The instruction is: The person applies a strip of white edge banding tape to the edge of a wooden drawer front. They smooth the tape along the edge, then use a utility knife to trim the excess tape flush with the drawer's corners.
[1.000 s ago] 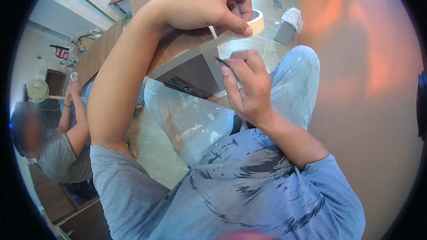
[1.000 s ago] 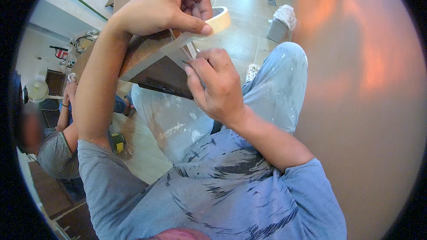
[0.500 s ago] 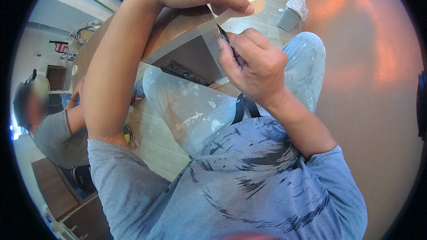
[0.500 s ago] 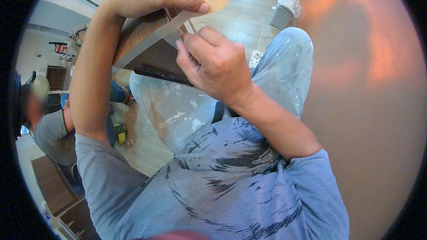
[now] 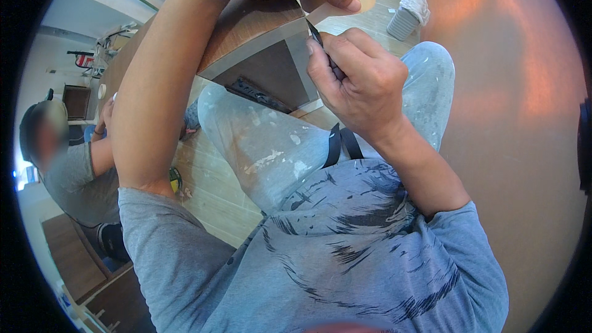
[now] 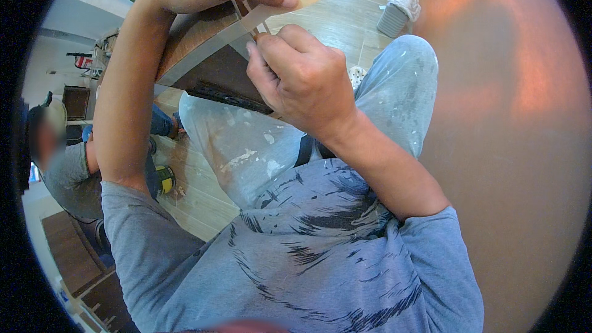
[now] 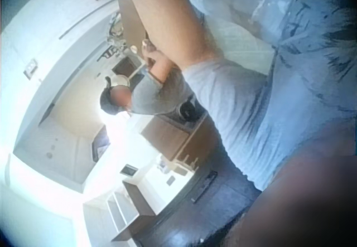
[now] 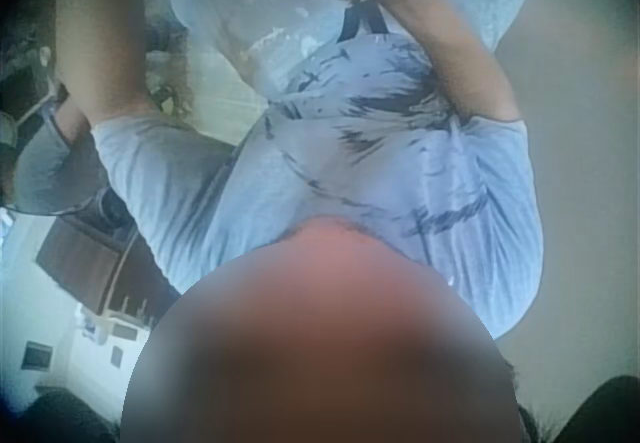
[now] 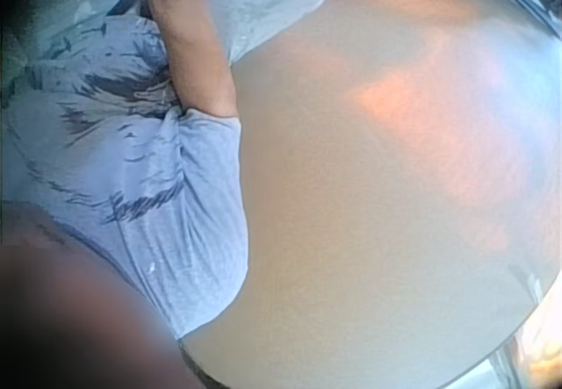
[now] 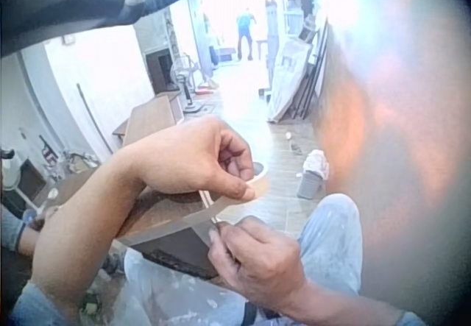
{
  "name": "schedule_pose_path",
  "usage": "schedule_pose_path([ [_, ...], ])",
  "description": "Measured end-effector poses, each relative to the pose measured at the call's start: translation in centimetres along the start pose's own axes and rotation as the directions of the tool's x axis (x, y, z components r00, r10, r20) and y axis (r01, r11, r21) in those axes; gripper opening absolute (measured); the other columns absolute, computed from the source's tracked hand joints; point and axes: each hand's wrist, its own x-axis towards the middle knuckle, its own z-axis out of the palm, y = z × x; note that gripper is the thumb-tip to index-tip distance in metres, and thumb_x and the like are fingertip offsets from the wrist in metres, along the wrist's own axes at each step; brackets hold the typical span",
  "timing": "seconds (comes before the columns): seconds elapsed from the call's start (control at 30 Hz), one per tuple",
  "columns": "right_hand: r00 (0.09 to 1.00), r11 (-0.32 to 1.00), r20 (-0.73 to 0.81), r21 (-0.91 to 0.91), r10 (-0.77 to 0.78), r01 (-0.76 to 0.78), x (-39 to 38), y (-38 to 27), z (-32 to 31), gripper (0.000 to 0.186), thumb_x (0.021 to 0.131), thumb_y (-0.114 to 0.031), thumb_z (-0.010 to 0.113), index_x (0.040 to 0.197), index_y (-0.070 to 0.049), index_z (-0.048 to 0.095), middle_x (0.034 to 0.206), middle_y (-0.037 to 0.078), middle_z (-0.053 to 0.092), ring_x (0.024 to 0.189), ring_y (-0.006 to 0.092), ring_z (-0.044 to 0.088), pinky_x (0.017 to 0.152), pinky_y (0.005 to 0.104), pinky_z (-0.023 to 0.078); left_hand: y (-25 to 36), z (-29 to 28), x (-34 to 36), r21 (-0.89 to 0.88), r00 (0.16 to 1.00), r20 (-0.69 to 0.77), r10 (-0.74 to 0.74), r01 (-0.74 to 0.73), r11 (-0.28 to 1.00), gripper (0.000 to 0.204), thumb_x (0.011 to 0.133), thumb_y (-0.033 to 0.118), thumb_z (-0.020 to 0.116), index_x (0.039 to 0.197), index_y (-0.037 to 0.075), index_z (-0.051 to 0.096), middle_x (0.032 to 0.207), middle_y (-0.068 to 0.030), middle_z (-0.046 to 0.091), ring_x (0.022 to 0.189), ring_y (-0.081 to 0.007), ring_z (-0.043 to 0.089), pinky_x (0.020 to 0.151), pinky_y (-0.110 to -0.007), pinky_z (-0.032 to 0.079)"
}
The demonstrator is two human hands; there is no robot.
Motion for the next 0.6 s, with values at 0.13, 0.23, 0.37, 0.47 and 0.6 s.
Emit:
schedule_pose_path([
  [0.13, 1.000, 0.999, 0.016, -0.018, 0.027, -0.027, 0.12, -0.44, -0.14, 0.011, 0.093, -0.010, 0.080, 0.090, -0.005, 0.071, 0.079, 0.012, 0.063, 0.064, 0.0338, 0.068, 0.059, 0.0451, 0.058, -0.11, -0.15, -0.05, -0.019, 1.000, 0.011, -0.027, 0.028, 0.999, 0.016, 0.089, 0.015, 0.089, 0.091, 0.001, 0.080, 0.078, 0.0011, 0.075, 0.070, -0.0053, 0.064, 0.065, -0.024, 0.050],
  [0.23, 0.998, 0.998, 0.033, -0.023, 0.054, -0.053, 0.13, -0.82, -0.24, 0.012, 0.094, -0.010, 0.079, 0.089, -0.005, 0.070, 0.079, 0.012, 0.063, 0.065, 0.0352, 0.068, 0.060, 0.0464, 0.058, -0.07, -0.03, -0.16, -0.052, 0.999, 0.013, 0.042, -0.041, 0.998, 0.016, 0.089, 0.014, 0.088, 0.091, 0.001, 0.080, 0.078, 0.0012, 0.074, 0.070, -0.0054, 0.064, 0.065, -0.024, 0.050],
  [0.37, 0.996, 0.997, 0.039, 0.009, 0.080, -0.081, 0.18, -1.01, -0.06, 0.012, 0.095, -0.010, 0.078, 0.089, -0.004, 0.069, 0.079, 0.014, 0.063, 0.066, 0.0369, 0.069, 0.061, 0.0478, 0.058, 0.28, -0.11, -0.17, 0.026, 0.999, 0.001, -0.045, 0.045, 0.999, 0.015, 0.089, 0.014, 0.088, 0.090, 0.001, 0.080, 0.078, 0.0012, 0.075, 0.070, -0.0055, 0.064, 0.065, -0.023, 0.049],
  [0.47, 0.996, 0.997, 0.036, -0.002, 0.078, -0.078, 0.18, -0.88, 0.18, 0.011, 0.095, -0.010, 0.078, 0.090, -0.004, 0.069, 0.079, 0.014, 0.063, 0.066, 0.0377, 0.069, 0.061, 0.0481, 0.058, 0.50, -0.05, -0.24, -0.008, 0.999, -0.002, -0.049, 0.049, 0.999, 0.015, 0.089, 0.013, 0.088, 0.090, 0.001, 0.080, 0.078, 0.0011, 0.075, 0.070, -0.0054, 0.064, 0.065, -0.023, 0.049],
  [0.6, 0.998, 0.998, 0.000, 0.015, 0.061, -0.061, 0.12, -0.67, 0.52, 0.010, 0.094, -0.007, 0.079, 0.091, -0.002, 0.071, 0.078, 0.014, 0.063, 0.064, 0.0345, 0.067, 0.059, 0.0451, 0.054, 0.70, 0.08, -0.18, 0.018, 0.999, -0.009, -0.037, 0.037, 0.999, 0.016, 0.089, 0.014, 0.088, 0.090, 0.001, 0.080, 0.078, 0.0005, 0.075, 0.070, -0.0059, 0.065, 0.066, -0.024, 0.050],
])
